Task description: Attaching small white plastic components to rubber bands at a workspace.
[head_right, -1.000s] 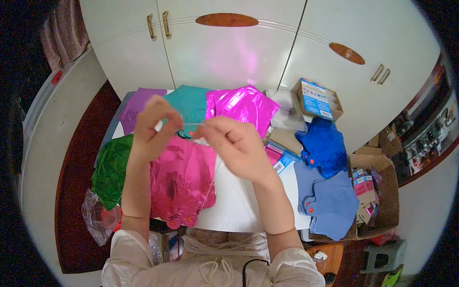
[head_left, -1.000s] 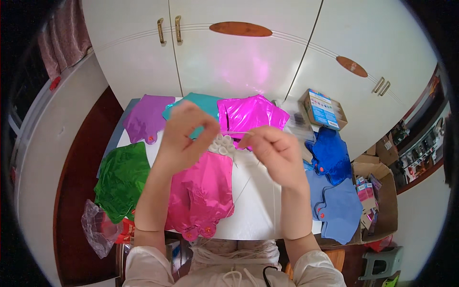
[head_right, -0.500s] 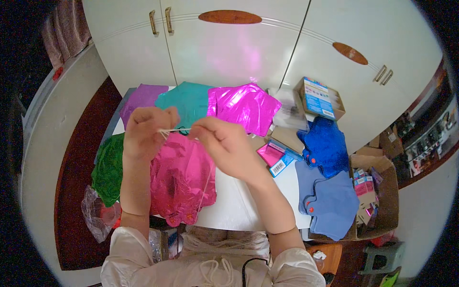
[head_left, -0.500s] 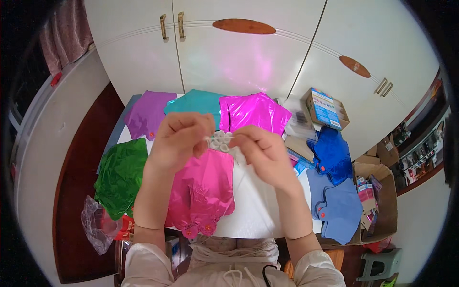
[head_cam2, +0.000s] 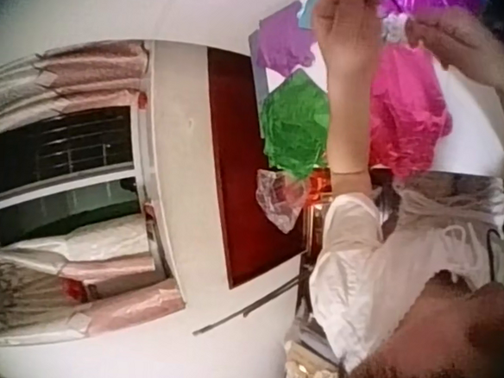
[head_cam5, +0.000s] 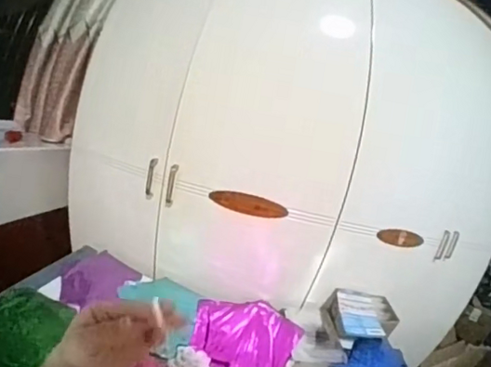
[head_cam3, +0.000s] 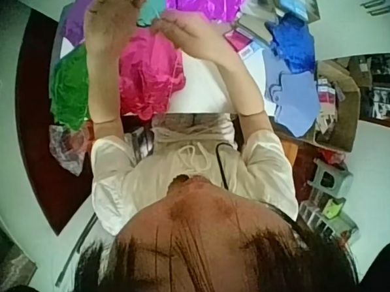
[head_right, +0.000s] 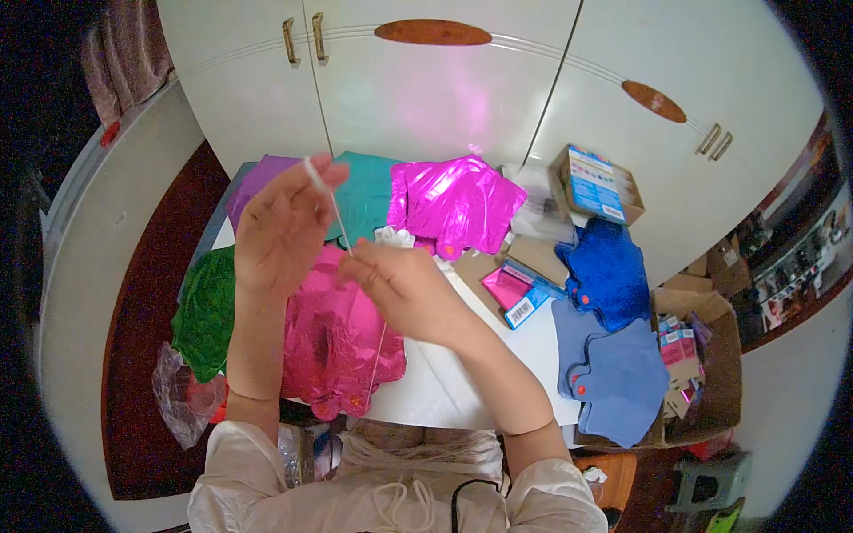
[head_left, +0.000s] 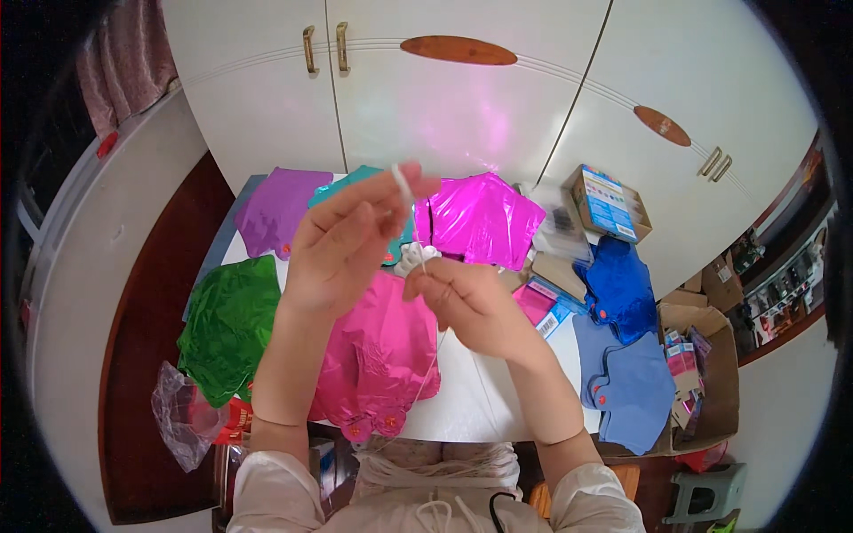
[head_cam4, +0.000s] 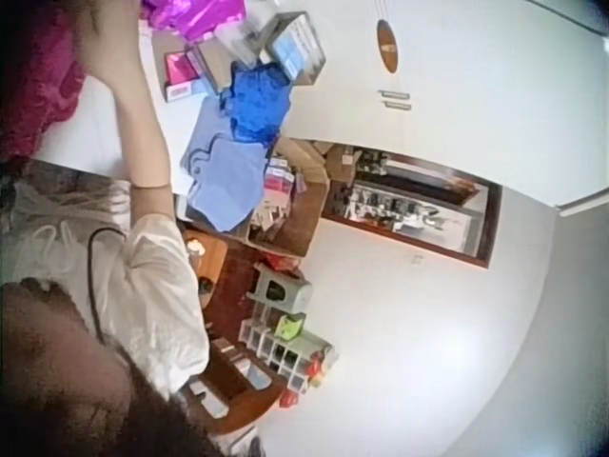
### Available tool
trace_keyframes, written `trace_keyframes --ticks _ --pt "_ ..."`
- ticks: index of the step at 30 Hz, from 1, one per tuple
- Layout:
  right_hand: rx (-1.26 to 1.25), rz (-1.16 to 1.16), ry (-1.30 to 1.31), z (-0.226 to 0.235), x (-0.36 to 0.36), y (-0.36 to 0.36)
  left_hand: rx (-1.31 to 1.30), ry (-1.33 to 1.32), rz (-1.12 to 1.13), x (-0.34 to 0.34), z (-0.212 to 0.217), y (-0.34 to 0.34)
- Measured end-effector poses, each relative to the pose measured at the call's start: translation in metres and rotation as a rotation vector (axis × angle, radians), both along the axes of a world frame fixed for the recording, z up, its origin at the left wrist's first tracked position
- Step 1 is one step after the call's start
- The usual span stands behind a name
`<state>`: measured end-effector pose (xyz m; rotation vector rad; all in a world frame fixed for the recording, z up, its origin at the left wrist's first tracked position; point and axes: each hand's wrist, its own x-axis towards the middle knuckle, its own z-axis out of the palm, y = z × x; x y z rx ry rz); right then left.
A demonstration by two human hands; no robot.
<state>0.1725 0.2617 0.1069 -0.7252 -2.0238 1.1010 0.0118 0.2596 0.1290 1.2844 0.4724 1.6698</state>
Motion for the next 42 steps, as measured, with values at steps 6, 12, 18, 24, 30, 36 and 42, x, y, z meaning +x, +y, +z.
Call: trace_keyframes --ticks 6,12,18,24,30,36,42 --pt "-0.272 -0.041 0.261 0.019 0.018 -0.011 0.286 0.681 -0.010 -0.025 -0.012 0.005" --pt "0.111 0.038 0.052 -0.001 -0.001 -0.002 0.019 0.077 -0.015 0.002 -0.002 0.003" --pt "-0.232 -0.109 0.117 0.024 0.027 -0.012 -0.031 0.629 -0.059 -0.021 -0.003 0.001" --pt "0.206 -0.050 -0.013 0.006 0.004 -0.004 0.005 0.091 -0.019 0.005 0.001 -0.002" --pt "0.135 -0.210 0.201 0.015 0.012 -0.014 0.093 0.543 -0.100 -0.022 -0.008 -0.004" --pt "0.203 -0.186 0.096 0.005 0.001 -0.006 0.073 0.078 0.054 0.002 -0.003 0.003" --pt "0.166 -0.213 0.197 0.010 0.012 -0.004 0.075 0.478 -0.327 -0.019 -0.006 -0.007"
